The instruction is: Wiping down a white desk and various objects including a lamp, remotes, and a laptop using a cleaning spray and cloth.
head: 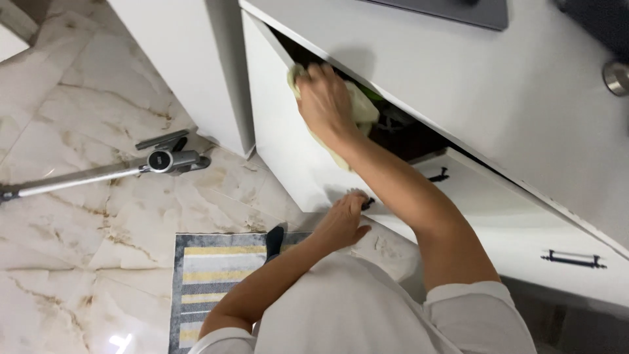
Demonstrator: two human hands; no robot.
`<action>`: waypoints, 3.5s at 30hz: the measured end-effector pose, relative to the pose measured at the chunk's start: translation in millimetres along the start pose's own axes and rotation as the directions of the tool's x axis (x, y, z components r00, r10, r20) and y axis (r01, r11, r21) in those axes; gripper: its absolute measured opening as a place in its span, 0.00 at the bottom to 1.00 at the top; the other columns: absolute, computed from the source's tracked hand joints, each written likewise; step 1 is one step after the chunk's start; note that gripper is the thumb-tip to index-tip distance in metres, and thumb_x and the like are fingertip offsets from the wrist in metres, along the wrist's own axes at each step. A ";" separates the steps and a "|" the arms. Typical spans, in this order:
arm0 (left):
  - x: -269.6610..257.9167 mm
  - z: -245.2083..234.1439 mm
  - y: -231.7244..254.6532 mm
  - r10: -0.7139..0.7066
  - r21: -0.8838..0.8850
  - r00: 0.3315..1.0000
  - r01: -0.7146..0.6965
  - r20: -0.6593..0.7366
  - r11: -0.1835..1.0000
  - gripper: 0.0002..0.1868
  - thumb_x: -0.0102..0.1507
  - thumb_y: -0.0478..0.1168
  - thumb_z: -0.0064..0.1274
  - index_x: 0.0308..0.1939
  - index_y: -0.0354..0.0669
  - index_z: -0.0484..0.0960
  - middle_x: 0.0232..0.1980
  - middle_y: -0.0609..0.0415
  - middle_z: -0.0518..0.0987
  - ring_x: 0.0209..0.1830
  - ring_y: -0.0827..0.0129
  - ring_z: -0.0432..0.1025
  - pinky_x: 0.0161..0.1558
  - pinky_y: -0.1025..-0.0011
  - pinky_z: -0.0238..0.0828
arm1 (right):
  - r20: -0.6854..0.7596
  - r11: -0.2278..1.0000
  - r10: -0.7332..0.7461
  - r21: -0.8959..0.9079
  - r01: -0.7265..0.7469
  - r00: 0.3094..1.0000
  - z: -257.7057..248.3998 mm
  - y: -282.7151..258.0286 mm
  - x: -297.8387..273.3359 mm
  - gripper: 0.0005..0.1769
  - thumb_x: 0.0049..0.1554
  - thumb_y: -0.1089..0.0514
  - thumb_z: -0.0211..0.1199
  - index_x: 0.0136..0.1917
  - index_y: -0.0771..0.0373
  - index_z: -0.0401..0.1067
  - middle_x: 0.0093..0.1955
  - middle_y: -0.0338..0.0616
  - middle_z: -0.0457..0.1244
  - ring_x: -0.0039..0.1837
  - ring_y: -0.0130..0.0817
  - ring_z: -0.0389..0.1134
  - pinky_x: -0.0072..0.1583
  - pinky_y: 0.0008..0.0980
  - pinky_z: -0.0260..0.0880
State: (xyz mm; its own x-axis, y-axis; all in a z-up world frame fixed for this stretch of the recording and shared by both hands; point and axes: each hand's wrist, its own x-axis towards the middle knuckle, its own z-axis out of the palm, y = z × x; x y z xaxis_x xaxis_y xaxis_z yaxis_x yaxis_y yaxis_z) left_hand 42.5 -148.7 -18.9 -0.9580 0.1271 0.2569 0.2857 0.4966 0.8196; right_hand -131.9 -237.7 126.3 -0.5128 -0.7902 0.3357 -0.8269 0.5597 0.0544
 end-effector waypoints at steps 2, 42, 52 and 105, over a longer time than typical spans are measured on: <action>-10.1 -10.6 -0.5 0.001 -0.002 1.000 -0.001 0.001 1.000 0.35 0.56 0.39 0.69 0.59 0.33 0.63 0.62 0.39 0.69 0.61 0.47 0.67 0.62 0.54 0.64 | -0.028 1.000 0.016 0.006 -0.015 0.999 47.3 6.1 40.1 0.14 0.49 0.64 0.73 0.49 0.69 0.79 0.52 0.57 0.68 0.53 0.47 0.70 0.54 0.43 0.74; 194.9 100.1 -16.3 -0.003 0.102 0.922 0.047 -0.387 0.994 0.34 0.56 0.44 0.72 0.55 0.26 0.70 0.51 0.42 0.72 0.50 0.50 0.71 0.51 0.61 0.72 | -0.161 0.539 0.841 0.319 -0.780 0.516 3.5 162.8 -338.6 0.14 0.55 0.55 0.71 0.51 0.66 0.79 0.49 0.49 0.69 0.47 0.40 0.72 0.48 0.37 0.75; 170.1 80.5 -15.4 -0.027 0.033 0.950 0.039 -0.310 0.999 0.28 0.62 0.32 0.65 0.59 0.24 0.67 0.54 0.38 0.70 0.54 0.46 0.67 0.54 0.57 0.68 | -0.379 0.666 0.745 0.391 -0.635 0.549 18.1 150.2 -312.8 0.20 0.51 0.62 0.75 0.56 0.65 0.74 0.56 0.50 0.66 0.55 0.47 0.70 0.54 0.40 0.74; 194.2 -5.3 14.4 0.270 0.166 0.942 -0.240 -0.199 0.957 0.22 0.68 0.41 0.58 0.61 0.33 0.71 0.62 0.40 0.69 0.59 0.46 0.66 0.58 0.56 0.67 | -0.035 0.062 0.997 0.877 -0.476 0.067 148.1 67.6 -313.6 0.35 0.61 0.45 0.52 0.73 0.70 0.56 0.65 0.52 0.58 0.58 0.40 0.68 0.49 0.43 0.75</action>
State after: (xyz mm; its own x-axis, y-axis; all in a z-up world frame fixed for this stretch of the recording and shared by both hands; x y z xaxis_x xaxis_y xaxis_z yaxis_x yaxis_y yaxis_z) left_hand -139.3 -121.4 45.5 -0.8206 0.0834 0.5654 0.4990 0.5869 0.6376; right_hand -61.1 11.0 -114.6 -0.8508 0.5140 0.1093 -0.0100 0.1922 -0.9813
